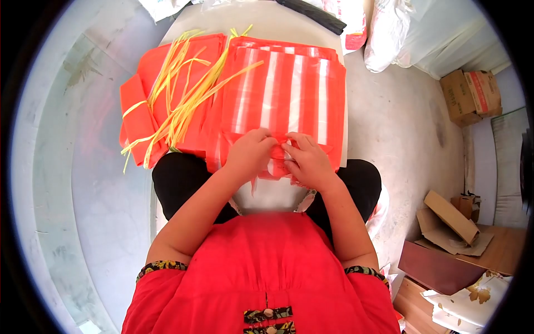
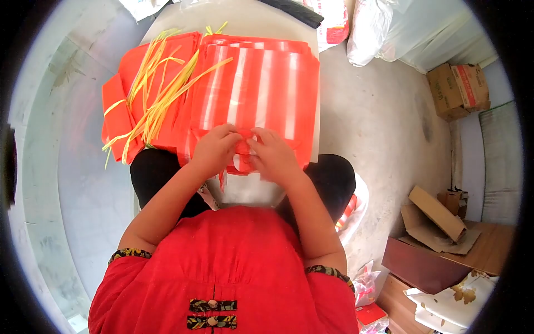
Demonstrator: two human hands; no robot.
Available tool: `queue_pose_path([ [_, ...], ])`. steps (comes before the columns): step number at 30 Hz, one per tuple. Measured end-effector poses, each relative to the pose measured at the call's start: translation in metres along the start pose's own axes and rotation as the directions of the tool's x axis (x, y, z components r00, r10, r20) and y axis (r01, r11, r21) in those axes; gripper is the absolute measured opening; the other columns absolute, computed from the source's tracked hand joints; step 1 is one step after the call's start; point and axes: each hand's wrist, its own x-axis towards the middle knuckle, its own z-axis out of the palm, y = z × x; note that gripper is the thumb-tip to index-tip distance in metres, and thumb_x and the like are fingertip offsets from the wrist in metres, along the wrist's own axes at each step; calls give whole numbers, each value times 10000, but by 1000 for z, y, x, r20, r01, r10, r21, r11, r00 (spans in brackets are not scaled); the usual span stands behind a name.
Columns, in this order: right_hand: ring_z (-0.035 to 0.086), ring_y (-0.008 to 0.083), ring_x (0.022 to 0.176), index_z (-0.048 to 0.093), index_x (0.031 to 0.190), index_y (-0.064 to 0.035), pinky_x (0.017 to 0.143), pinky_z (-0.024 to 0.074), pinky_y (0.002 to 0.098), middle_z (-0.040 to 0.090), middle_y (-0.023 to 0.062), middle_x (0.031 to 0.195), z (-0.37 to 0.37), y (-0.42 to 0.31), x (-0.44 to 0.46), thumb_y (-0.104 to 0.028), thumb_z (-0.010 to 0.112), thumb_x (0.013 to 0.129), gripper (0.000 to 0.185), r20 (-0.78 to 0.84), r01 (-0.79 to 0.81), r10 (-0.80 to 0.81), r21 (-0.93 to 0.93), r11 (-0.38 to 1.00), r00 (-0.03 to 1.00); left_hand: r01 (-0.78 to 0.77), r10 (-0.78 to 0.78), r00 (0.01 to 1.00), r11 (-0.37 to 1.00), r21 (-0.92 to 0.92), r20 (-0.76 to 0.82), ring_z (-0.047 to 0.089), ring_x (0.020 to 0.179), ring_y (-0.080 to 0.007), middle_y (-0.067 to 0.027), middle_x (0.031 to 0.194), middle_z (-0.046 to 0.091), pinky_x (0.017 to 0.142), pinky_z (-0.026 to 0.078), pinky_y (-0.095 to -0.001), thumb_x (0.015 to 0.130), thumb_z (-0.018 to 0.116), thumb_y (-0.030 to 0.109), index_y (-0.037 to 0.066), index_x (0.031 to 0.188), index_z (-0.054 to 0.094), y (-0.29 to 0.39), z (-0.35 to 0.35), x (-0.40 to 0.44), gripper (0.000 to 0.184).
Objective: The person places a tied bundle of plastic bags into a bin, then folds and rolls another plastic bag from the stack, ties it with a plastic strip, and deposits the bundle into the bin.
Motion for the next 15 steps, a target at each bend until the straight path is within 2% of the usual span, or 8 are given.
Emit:
queue_pose_path([
  [3,559,352,1292,694,1257,-18,1057,500,427,568,148,1413,6,9,1,-99,721,881,386,12,6,-6,7,1000,1000,-171,171,981,985,12,-87,635,1113,-332,-118,1191,662,912,544,-440,771,730,65,36,1193,691,2,-3,-3,424],
  [9,560,369,1289,686,1250,13,1068,493,442,557,183,1420,4,7,2,-92,708,878,387,-31,0,0,4,1000,1000,-155,161,985,984,87,-59,628,1081,-331,-122,1202,660,921,536,-442,745,723,54,18,1200,696,-7,3,-1,457],
  [15,577,366,1255,690,1218,20,1055,500,444,588,171,1381,2,4,3,-67,707,854,375,-77,-1,-6,-83,997,997,-124,125,992,986,113,0,633,1016,-317,-103,1132,688,886,540,-435,766,703,41,46,1198,714,-6,-2,8,433],
])
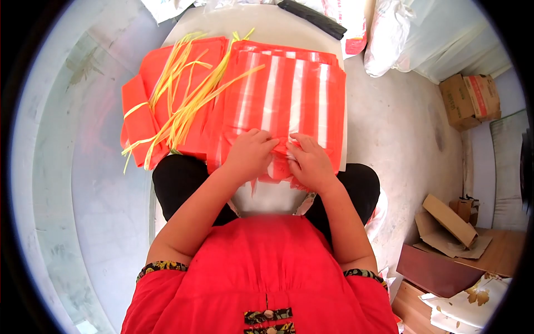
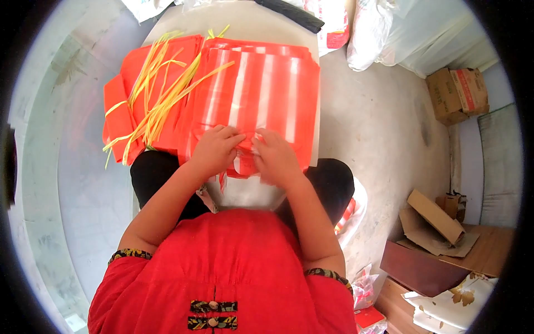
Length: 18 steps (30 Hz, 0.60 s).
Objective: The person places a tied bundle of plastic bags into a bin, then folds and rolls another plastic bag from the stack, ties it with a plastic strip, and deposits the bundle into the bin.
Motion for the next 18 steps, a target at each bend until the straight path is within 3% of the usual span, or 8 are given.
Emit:
queue_pose_path([
  [6,636,326,1081,685,1114,-25,926,534,432,695,110,1155,3,8,8,-34,699,772,342,-63,85,-89,-64,994,994,47,-46,997,999,-8,65,642,1051,-323,-97,1138,698,907,542,-437,788,698,32,53,1197,717,-4,-8,4,410],
  [9,653,311,1076,737,1126,-10,919,559,422,740,78,1113,-3,2,10,35,704,785,346,-38,26,-28,-65,998,999,-77,81,993,996,48,-83,647,1121,-339,-92,1206,703,943,537,-441,811,697,29,55,1195,716,-13,-9,-2,386],
  [12,661,300,1060,748,1117,-31,918,562,420,746,83,1112,-13,-2,8,12,692,799,327,14,6,-5,-43,999,1000,-98,110,992,976,197,-53,639,1188,-339,-91,1236,711,977,524,-445,816,715,42,64,1180,720,-24,-21,-16,364],
  [15,673,333,981,740,1064,-63,856,543,438,735,114,1032,-25,-5,7,-127,703,833,243,158,-45,50,-38,998,986,-62,60,997,997,36,50,674,1135,-349,-111,1195,732,939,544,-434,843,738,77,70,1194,715,-45,-22,-29,352],
  [16,679,344,956,745,1055,-62,843,543,443,733,136,1009,-31,-7,10,-172,698,861,228,228,-128,121,19,992,966,94,-89,987,995,-29,135,686,1100,-349,-119,1154,738,920,550,-431,860,740,117,64,1176,714,-36,-35,-26,321],
  [18,690,366,906,755,1036,-58,817,542,454,730,178,962,-40,-5,23,-261,688,918,244,376,-303,240,116,946,895,408,-354,876,906,-112,326,708,1030,-350,-134,1071,750,882,560,-425,895,742,198,50,1138,713,-20,-67,-23,286],
])
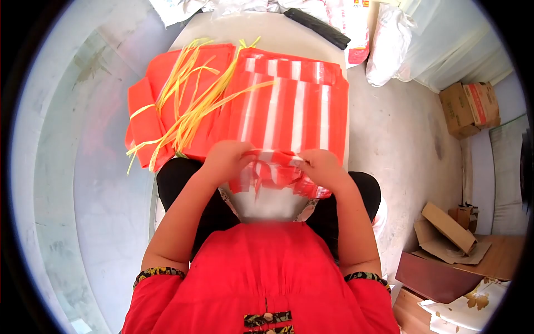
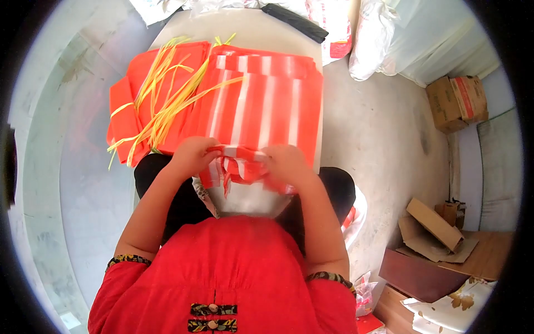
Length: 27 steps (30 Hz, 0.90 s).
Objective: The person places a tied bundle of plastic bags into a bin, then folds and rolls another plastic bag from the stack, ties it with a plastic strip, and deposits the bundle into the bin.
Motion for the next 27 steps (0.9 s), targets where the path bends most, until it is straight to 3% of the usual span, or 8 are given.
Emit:
queue_pose_path([
  [3,695,390,860,752,1001,-38,777,535,464,709,228,897,-12,15,22,-345,635,979,329,127,-85,73,89,992,989,153,-159,985,984,-94,-59,723,926,-358,-158,985,748,803,565,-434,926,742,238,47,1154,699,1,-13,-3,301],
  [7,669,363,794,727,986,25,752,524,438,700,236,872,-14,34,52,-388,642,988,421,261,-258,211,162,952,942,78,-122,957,982,-169,-265,714,877,-341,-158,926,734,760,547,-440,927,735,234,56,1128,699,-28,7,-2,271],
  [13,681,342,803,748,961,26,766,532,421,721,216,862,-9,39,67,-397,678,960,429,146,-238,217,146,960,965,207,-270,925,948,-242,-266,709,840,-328,-149,883,728,732,538,-422,940,723,231,40,1056,701,-27,11,4,225],
  [17,721,333,946,727,1129,-1,860,555,413,743,190,1034,0,42,61,-339,721,927,394,-46,-233,245,183,955,968,243,-325,895,930,-276,-307,707,831,-336,-151,870,722,724,538,-420,952,713,232,37,1019,694,-27,21,9,206],
  [21,712,331,1088,614,1362,-51,938,554,416,703,171,1259,2,40,28,-271,737,918,510,-253,-133,180,192,972,951,230,-310,864,944,-237,-396,710,783,-276,-141,817,702,693,524,-380,966,701,197,13,996,674,-28,29,10,189],
  [22,706,329,1113,581,1407,-65,949,553,416,688,166,1305,1,44,19,-252,735,921,543,-286,-112,159,173,979,945,225,-316,859,940,-257,-403,710,805,-305,-150,832,706,701,529,-396,965,700,205,21,993,674,-30,31,10,188],
  [24,697,334,1122,570,1400,-75,952,548,409,686,175,1286,5,56,1,-231,723,928,521,-327,-117,192,236,965,925,213,-326,849,931,-296,-417,710,850,-363,-169,861,715,717,539,-430,965,698,221,37,987,674,-31,34,9,187],
  [27,696,317,1104,595,1343,-83,941,543,399,694,172,1236,10,77,-12,-197,701,940,432,-314,-125,253,375,919,915,201,-342,839,917,-344,-422,712,860,-361,-167,873,716,723,539,-430,971,693,222,39,1006,650,-28,36,8,191],
])
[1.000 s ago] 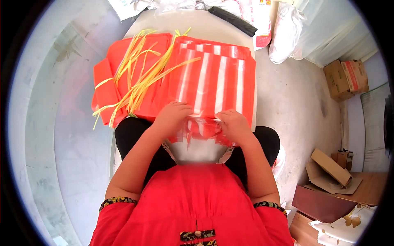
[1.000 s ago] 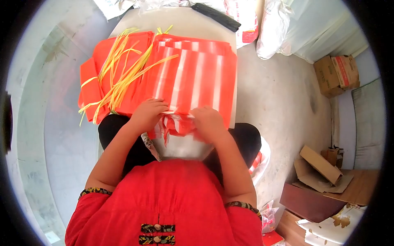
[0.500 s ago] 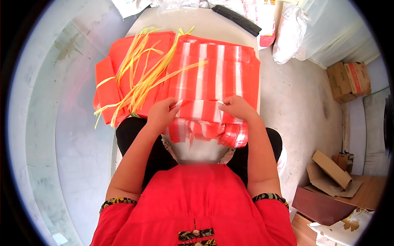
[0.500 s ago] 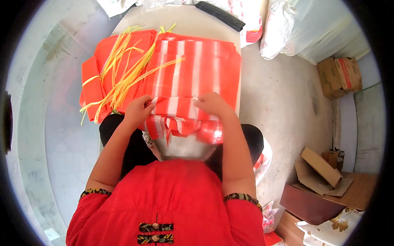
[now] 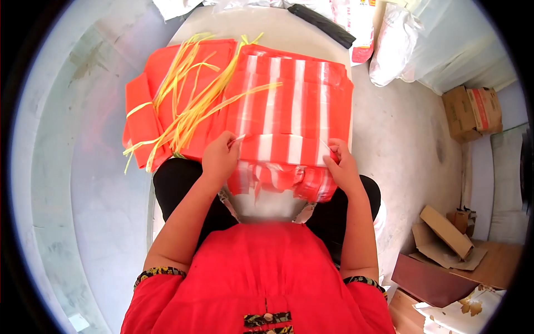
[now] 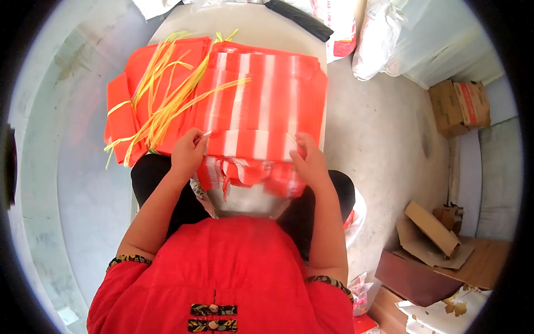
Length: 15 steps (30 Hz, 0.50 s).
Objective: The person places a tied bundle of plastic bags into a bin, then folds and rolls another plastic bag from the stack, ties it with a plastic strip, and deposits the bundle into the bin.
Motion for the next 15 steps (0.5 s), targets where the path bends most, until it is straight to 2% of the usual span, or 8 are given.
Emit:
queue_pose_path([
  [1,698,308,1092,610,1316,-85,935,542,396,699,169,1216,-1,4,-2,-186,693,945,394,7,-25,25,52,998,1000,-7,7,1000,1000,-1,-11,709,843,-337,-161,867,709,722,534,-414,978,684,204,32,1016,642,1,1,0,180],
  [4,700,312,1021,663,1194,-75,893,544,401,702,155,1134,1,5,-3,-144,658,961,242,-14,-35,35,-11,999,999,-25,25,998,1000,1,-58,695,804,-289,-146,854,686,724,525,-378,991,664,158,18,1034,619,2,3,-1,154],
  [6,693,328,973,691,1116,-69,861,546,404,693,149,1080,7,6,-3,-111,631,968,165,-69,120,-131,-145,982,989,-34,34,994,999,3,-104,680,798,-288,-143,854,668,730,526,-372,986,661,140,16,1034,607,4,2,-2,143],
  [7,690,336,949,705,1077,-66,846,547,406,688,146,1053,9,6,-4,-95,617,972,140,-87,193,-215,-213,958,973,-39,39,998,999,2,-59,672,793,-291,-142,858,660,732,527,-369,976,668,131,19,1054,613,1,1,-2,147],
  [10,670,356,943,719,1026,-71,843,545,408,669,149,1020,12,-4,-7,-79,595,979,134,-77,153,-181,-283,947,980,-82,82,995,997,-16,59,655,810,-317,-140,885,650,748,529,-375,933,694,112,38,1110,633,-13,-5,-4,201],
  [12,672,350,958,729,1055,-69,854,546,411,665,144,1061,11,-6,-8,-91,617,970,142,-59,130,-154,-294,947,986,-152,157,981,987,-51,116,651,865,-358,-140,925,666,773,530,-402,890,717,105,62,1146,651,-12,-9,-10,268],
  [15,672,351,994,724,1133,-30,876,541,391,639,166,1141,3,-24,-15,-74,667,936,210,12,89,-88,-237,967,996,-282,273,956,956,84,104,627,968,-351,-119,968,654,856,517,-409,834,716,64,89,1188,682,-4,-16,-17,357],
])
